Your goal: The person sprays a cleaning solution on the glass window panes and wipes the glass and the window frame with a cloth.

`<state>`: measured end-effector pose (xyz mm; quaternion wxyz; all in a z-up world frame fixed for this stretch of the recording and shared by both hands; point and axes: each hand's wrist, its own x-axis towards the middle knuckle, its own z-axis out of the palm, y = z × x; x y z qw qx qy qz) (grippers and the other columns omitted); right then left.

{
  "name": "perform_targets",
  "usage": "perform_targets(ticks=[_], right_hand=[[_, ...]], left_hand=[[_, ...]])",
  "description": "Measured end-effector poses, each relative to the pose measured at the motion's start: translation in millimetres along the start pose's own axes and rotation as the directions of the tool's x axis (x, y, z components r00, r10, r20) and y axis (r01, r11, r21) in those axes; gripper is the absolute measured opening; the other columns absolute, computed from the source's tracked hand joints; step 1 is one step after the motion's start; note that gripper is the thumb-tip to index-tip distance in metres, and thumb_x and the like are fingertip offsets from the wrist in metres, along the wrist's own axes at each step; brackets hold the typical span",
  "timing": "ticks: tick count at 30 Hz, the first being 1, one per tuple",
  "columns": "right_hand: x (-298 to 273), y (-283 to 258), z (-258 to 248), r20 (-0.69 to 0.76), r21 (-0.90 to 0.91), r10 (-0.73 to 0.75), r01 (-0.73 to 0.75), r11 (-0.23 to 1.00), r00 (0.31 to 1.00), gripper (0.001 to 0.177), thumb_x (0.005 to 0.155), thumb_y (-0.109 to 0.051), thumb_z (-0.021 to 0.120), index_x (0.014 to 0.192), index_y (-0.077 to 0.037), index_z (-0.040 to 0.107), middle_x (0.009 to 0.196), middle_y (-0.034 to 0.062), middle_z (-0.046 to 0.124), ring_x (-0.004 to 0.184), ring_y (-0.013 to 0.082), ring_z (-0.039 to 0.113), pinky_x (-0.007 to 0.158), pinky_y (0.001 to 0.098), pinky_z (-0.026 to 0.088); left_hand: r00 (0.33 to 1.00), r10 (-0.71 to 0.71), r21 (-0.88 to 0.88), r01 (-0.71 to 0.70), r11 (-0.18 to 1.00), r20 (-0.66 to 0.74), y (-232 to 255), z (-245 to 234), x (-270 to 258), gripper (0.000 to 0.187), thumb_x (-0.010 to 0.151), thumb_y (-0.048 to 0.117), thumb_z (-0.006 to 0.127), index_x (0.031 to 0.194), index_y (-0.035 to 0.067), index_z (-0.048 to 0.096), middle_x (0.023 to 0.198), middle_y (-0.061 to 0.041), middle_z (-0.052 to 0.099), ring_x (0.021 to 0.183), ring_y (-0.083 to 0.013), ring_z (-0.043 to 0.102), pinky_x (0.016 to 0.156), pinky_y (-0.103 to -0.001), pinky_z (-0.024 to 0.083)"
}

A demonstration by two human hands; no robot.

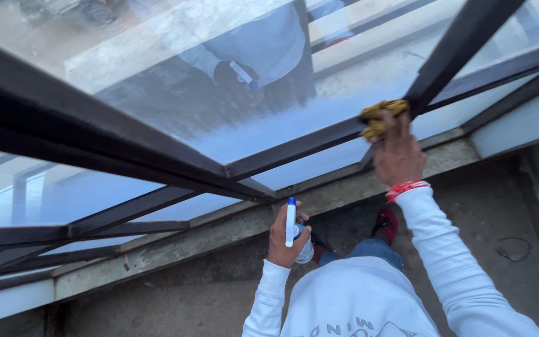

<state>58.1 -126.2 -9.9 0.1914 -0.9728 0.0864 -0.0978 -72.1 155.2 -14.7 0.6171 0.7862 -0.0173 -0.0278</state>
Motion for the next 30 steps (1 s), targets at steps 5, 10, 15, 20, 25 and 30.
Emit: perform_targets(ticks=[5, 10, 15, 20, 25, 30], right_hand=[[-12.2, -56.7, 73.1, -0.398, 0.121, -0.193, 0.26, 0.958, 0.897, 0.062, 0.107, -0.025, 0.066, 0.158, -0.007, 0.036, 0.151, 0.027, 0.043, 0.135, 0.053, 0.053, 0.108, 0.059, 0.05], [-62.8, -138.4, 83.3, -0.216, 0.373, -0.513, 0.555, 0.743, 0.831, 0.062, 0.088, -0.013, 0.067, 0.146, -0.019, 0.048, 0.146, 0.0172, 0.053, 0.104, 0.0437, 0.068, 0.076, 0.05, 0.059], [-40.7, -111.2, 38.8, -0.124, 0.052, -0.604, 0.613, 0.789, 0.787, 0.052, 0.08, -0.005, 0.068, 0.129, -0.022, 0.067, 0.13, 0.007, 0.068, 0.081, 0.0323, 0.073, 0.062, 0.0441, 0.057], [2.7, -10.1, 5.2, -0.48, 0.031, -0.315, 0.374, 0.927, 0.819, 0.034, 0.09, 0.005, 0.064, 0.121, -0.008, 0.067, 0.116, 0.0157, 0.066, 0.11, 0.0366, 0.065, 0.095, 0.0491, 0.054], [24.0, 11.7, 28.0, -0.521, 0.334, 0.008, 0.195, 0.922, 0.854, 0.028, 0.09, 0.005, 0.063, 0.117, 0.001, 0.061, 0.113, 0.0218, 0.06, 0.111, 0.0426, 0.059, 0.097, 0.0532, 0.048], [-10.4, -41.4, 61.2, -0.364, 0.423, -0.314, 0.455, 0.784, 0.877, 0.031, 0.08, 0.005, 0.065, 0.11, -0.003, 0.064, 0.108, 0.0198, 0.063, 0.102, 0.0433, 0.064, 0.09, 0.0518, 0.051]], left_hand=[[1.0, 0.004, 0.011, -0.004, 1.0, -0.021, -13.7, -22.0, -9.5, 0.06, 0.078, 0.001, 0.077, 0.134, 0.007, 0.056, 0.099, -0.009, 0.073, 0.086, -0.0198, 0.068, 0.081, -0.035, 0.057], [0.998, -0.016, -0.033, 0.014, 0.999, -0.055, -14.8, -29.7, -14.0, 0.062, 0.079, 0.0, 0.075, 0.137, 0.006, 0.054, 0.1, -0.009, 0.072, 0.09, -0.0185, 0.071, 0.082, -0.034, 0.058], [0.999, 0.006, -0.039, -0.007, 0.999, -0.039, -13.5, -23.4, -11.1, 0.062, 0.079, -0.001, 0.074, 0.137, 0.006, 0.054, 0.101, -0.01, 0.071, 0.091, -0.0188, 0.07, 0.084, -0.034, 0.058], [0.998, 0.004, -0.036, -0.006, 0.999, -0.069, -10.1, -19.7, -4.9, 0.061, 0.08, 0.001, 0.075, 0.137, 0.007, 0.054, 0.1, -0.008, 0.072, 0.088, -0.0193, 0.069, 0.082, -0.035, 0.057], [0.999, -0.009, 0.011, 0.01, 1.0, -0.053, -1.7, -8.2, 7.5, 0.061, 0.079, 0.002, 0.075, 0.136, 0.007, 0.055, 0.098, -0.008, 0.071, 0.091, -0.0189, 0.072, 0.083, -0.035, 0.059], [0.999, 0.046, 0.016, -0.046, 0.999, -0.013, 14.1, 12.8, 30.9, 0.06, 0.079, 0.0, 0.076, 0.136, 0.006, 0.057, 0.097, -0.01, 0.072, 0.089, -0.0206, 0.072, 0.081, -0.035, 0.058]])
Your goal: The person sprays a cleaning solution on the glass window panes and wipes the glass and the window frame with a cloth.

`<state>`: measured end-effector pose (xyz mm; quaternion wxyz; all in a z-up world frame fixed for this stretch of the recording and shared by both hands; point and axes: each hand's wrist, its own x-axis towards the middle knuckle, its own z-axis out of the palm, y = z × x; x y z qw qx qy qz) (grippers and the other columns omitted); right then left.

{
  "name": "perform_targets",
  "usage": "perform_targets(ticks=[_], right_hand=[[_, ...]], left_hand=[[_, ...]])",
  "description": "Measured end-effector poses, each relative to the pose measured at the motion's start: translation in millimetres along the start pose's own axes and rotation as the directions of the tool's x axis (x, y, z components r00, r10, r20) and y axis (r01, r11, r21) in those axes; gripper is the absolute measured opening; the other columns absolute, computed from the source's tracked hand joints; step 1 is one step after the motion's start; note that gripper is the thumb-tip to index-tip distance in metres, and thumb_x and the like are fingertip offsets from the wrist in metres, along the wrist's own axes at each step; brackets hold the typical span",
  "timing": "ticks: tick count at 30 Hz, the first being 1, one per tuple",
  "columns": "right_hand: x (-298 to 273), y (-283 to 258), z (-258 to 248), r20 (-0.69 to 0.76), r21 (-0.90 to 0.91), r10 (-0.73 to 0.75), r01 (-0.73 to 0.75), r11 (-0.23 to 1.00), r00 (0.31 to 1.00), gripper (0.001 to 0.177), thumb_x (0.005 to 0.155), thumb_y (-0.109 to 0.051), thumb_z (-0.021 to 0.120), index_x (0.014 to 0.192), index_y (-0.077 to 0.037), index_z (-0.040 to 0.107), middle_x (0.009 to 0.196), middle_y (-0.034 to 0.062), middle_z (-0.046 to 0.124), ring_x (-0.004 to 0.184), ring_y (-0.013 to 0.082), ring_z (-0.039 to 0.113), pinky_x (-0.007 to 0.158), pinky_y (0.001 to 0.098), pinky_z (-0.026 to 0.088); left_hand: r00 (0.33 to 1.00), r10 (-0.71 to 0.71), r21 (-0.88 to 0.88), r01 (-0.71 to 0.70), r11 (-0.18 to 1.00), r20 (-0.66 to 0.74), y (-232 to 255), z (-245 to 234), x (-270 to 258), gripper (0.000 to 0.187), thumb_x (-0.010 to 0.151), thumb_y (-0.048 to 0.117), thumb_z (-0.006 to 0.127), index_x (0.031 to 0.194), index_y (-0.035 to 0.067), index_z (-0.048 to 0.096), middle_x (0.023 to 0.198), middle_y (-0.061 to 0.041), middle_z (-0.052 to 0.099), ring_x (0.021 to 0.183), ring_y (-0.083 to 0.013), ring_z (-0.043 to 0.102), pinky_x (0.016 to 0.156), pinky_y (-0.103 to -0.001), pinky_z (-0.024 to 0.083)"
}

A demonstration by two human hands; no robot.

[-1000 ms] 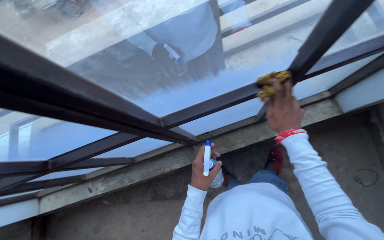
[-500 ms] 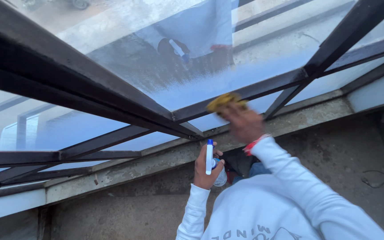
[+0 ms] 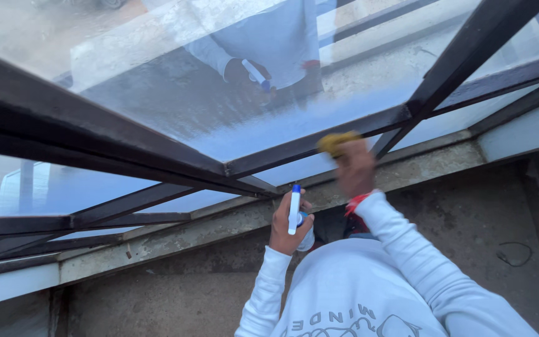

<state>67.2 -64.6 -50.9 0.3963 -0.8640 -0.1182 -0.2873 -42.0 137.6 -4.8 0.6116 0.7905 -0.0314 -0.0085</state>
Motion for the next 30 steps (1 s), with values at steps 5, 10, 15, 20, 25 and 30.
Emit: perform_targets(ticks=[5, 10, 15, 20, 25, 30], right_hand=[[6.5, 5.0, -23.9, 0.082, 0.06, 0.06, -0.065, 0.996, 0.995, 0.027, 0.079, 0.001, 0.069, 0.106, -0.003, 0.068, 0.101, 0.0179, 0.065, 0.093, 0.0401, 0.068, 0.084, 0.0473, 0.055], [13.3, 52.2, -56.3, -0.282, -0.078, 0.227, -0.258, 0.963, 0.932, 0.023, 0.085, -0.001, 0.069, 0.108, 0.0, 0.066, 0.101, 0.0193, 0.068, 0.094, 0.0384, 0.067, 0.086, 0.0464, 0.054], [-0.4, 34.8, -13.4, -0.118, 0.349, 0.527, -0.462, 0.815, 0.842, 0.018, 0.098, -0.015, 0.064, 0.111, -0.003, 0.065, 0.097, 0.0116, 0.074, 0.087, 0.0302, 0.074, 0.079, 0.0402, 0.058], [-19.2, -0.6, 17.5, 0.178, 0.193, 0.235, -0.268, 0.944, 0.956, 0.031, 0.081, -0.012, 0.072, 0.11, -0.003, 0.073, 0.098, 0.0187, 0.073, 0.089, 0.0342, 0.074, 0.08, 0.0434, 0.059], [-30.6, 65.0, -4.5, -0.074, -0.018, 0.389, -0.392, 0.92, 0.918, 0.033, 0.096, -0.018, 0.069, 0.119, 0.005, 0.064, 0.105, 0.0239, 0.07, 0.095, 0.0389, 0.069, 0.084, 0.0457, 0.055], [-17.4, 117.1, -60.3, -0.376, 0.414, 0.514, -0.357, 0.837, 0.771, 0.03, 0.105, -0.016, 0.067, 0.124, 0.0, 0.051, 0.117, 0.0095, 0.061, 0.105, 0.0214, 0.067, 0.088, 0.034, 0.061]], left_hand=[[0.998, 0.056, 0.001, -0.056, 0.998, 0.029, 16.8, 21.0, 10.4, 0.059, 0.08, 0.001, 0.075, 0.136, 0.006, 0.056, 0.1, -0.009, 0.072, 0.092, -0.0194, 0.073, 0.083, -0.034, 0.058], [0.999, 0.045, -0.024, -0.045, 0.999, -0.005, 21.5, 27.8, 4.4, 0.058, 0.081, 0.0, 0.075, 0.136, 0.006, 0.056, 0.102, -0.009, 0.072, 0.091, -0.02, 0.071, 0.083, -0.034, 0.057], [0.999, -0.034, -0.011, 0.034, 0.999, -0.01, 17.6, 44.2, 2.9, 0.06, 0.079, 0.0, 0.075, 0.135, 0.006, 0.057, 0.099, -0.009, 0.071, 0.088, -0.0201, 0.071, 0.08, -0.034, 0.058], [0.998, 0.063, 0.023, -0.063, 0.998, 0.007, 28.0, 52.0, 2.6, 0.06, 0.079, 0.0, 0.077, 0.135, 0.006, 0.055, 0.097, -0.008, 0.071, 0.089, -0.0198, 0.071, 0.082, -0.033, 0.057], [1.0, -0.005, -0.041, 0.004, 0.999, -0.008, 27.1, 45.4, -2.0, 0.058, 0.079, 0.001, 0.075, 0.134, 0.006, 0.056, 0.098, -0.009, 0.071, 0.088, -0.0202, 0.07, 0.08, -0.034, 0.058], [0.996, 0.077, 0.072, -0.081, 0.994, 0.054, 19.1, 22.0, -5.5, 0.053, 0.074, 0.0, 0.075, 0.125, 0.003, 0.062, 0.1, -0.012, 0.066, 0.088, -0.0244, 0.068, 0.079, -0.036, 0.056]])
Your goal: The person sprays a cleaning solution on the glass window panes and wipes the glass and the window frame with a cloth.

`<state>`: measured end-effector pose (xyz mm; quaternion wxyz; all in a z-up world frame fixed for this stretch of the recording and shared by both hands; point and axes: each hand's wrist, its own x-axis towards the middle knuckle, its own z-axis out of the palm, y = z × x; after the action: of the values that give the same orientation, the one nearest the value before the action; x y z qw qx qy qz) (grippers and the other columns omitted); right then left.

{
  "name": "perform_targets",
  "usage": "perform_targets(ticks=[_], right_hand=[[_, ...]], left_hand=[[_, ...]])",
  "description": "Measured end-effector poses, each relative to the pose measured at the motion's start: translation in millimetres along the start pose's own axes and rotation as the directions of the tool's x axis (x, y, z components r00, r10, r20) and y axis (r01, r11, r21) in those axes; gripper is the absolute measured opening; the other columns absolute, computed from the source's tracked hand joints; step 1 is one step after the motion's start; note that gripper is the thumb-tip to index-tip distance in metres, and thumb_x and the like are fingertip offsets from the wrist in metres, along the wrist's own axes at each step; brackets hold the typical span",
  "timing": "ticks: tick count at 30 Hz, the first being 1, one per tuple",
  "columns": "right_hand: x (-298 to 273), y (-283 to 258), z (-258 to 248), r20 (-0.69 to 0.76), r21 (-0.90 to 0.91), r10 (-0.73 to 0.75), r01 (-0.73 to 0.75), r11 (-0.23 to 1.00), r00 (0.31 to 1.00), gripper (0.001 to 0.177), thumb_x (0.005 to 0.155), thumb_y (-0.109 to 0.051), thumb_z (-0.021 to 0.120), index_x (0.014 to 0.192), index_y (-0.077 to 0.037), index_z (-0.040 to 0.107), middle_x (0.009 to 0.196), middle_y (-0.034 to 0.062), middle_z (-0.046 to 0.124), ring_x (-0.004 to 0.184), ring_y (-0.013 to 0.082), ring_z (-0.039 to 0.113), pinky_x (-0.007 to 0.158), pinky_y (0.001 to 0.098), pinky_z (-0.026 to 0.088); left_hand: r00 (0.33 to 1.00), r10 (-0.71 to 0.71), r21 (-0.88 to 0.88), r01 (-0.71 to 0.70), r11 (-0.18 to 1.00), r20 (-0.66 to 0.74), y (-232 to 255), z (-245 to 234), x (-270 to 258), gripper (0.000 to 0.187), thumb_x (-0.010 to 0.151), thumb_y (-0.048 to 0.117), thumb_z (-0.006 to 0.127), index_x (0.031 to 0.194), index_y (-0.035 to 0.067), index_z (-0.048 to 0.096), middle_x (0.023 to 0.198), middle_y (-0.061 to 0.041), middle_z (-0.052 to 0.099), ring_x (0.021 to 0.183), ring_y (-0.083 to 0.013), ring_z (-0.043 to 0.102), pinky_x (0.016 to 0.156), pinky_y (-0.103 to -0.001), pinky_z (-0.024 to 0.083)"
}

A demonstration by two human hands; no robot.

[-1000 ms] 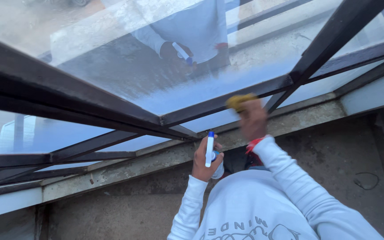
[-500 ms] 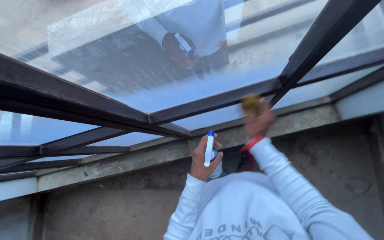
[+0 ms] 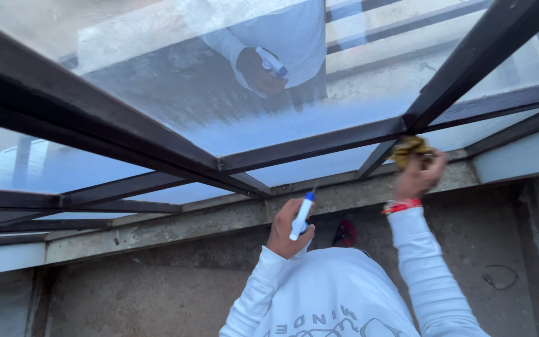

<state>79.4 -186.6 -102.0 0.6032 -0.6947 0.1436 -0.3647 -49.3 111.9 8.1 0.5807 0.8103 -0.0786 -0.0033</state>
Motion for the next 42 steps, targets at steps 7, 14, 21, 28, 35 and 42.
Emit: perform_targets(ticks=[7, 14, 21, 28, 35, 42], right_hand=[[-35.5, -14.0, 58.7, 0.032, 0.024, 0.08, -0.081, 0.996, 0.996, 0.027, 0.104, -0.019, 0.063, 0.122, 0.001, 0.06, 0.111, 0.0086, 0.067, 0.101, 0.0191, 0.067, 0.091, 0.0342, 0.054], [-139.9, -52.2, 97.7, 0.576, -0.364, -0.011, 0.268, 0.892, 0.817, 0.021, 0.094, -0.019, 0.067, 0.112, -0.011, 0.073, 0.086, 0.0177, 0.068, 0.082, 0.0352, 0.068, 0.076, 0.0434, 0.053], [-59.9, -47.2, 94.2, -0.158, 0.003, 0.051, -0.051, 0.999, 0.986, 0.015, 0.108, -0.013, 0.059, 0.118, -0.002, 0.055, 0.117, 0.0104, 0.064, 0.103, 0.0209, 0.067, 0.088, 0.0349, 0.06], [-155.2, -55.3, 133.9, 0.31, -0.245, -0.118, 0.199, 0.949, 0.943, 0.025, 0.094, -0.009, 0.069, 0.118, -0.002, 0.067, 0.115, 0.0154, 0.069, 0.108, 0.032, 0.069, 0.096, 0.0427, 0.055], [-79.5, -111.1, 88.7, 0.09, -0.314, -0.287, 0.3, 0.901, 0.954, 0.036, 0.1, -0.004, 0.063, 0.136, -0.004, 0.056, 0.137, 0.019, 0.058, 0.133, 0.0384, 0.057, 0.115, 0.0496, 0.047], [-71.8, -107.4, 97.8, 0.386, -0.573, -0.333, 0.506, 0.644, 0.86, 0.05, 0.11, -0.016, 0.061, 0.152, 0.008, 0.046, 0.152, 0.0345, 0.043, 0.144, 0.0498, 0.039, 0.118, 0.0565, 0.034]], left_hand=[[0.995, -0.04, 0.091, 0.032, 0.995, 0.09, -10.7, -33.1, -1.2, 0.057, 0.075, 0.003, 0.077, 0.129, 0.004, 0.059, 0.096, -0.012, 0.066, 0.084, -0.0271, 0.069, 0.078, -0.037, 0.056], [0.994, -0.104, -0.039, 0.105, 0.994, 0.02, -32.3, -63.8, -10.8, 0.055, 0.078, 0.001, 0.075, 0.131, 0.006, 0.059, 0.095, -0.008, 0.07, 0.087, -0.0195, 0.071, 0.079, -0.034, 0.058], [0.984, -0.154, -0.037, 0.151, 0.988, -0.094, -55.3, -97.5, -39.8, 0.059, 0.078, -0.001, 0.075, 0.134, 0.007, 0.058, 0.096, -0.008, 0.07, 0.089, -0.0187, 0.071, 0.08, -0.034, 0.058], [0.998, -0.064, -0.126, 0.065, 0.99, 0.012, -44.4, -104.0, -18.1, 0.059, 0.08, -0.001, 0.074, 0.136, 0.005, 0.056, 0.1, -0.008, 0.07, 0.093, -0.0181, 0.07, 0.084, -0.034, 0.057], [1.0, 0.009, -0.093, -0.008, 0.996, 0.006, -26.4, -108.2, -12.0, 0.059, 0.08, 0.002, 0.074, 0.135, 0.006, 0.055, 0.1, -0.009, 0.072, 0.093, -0.0173, 0.072, 0.085, -0.034, 0.058], [0.999, -0.048, -0.155, 0.05, 0.987, 0.017, -40.6, -114.6, -23.5, 0.057, 0.081, 0.001, 0.073, 0.135, 0.005, 0.056, 0.101, -0.009, 0.071, 0.091, -0.0173, 0.07, 0.082, -0.033, 0.058]])
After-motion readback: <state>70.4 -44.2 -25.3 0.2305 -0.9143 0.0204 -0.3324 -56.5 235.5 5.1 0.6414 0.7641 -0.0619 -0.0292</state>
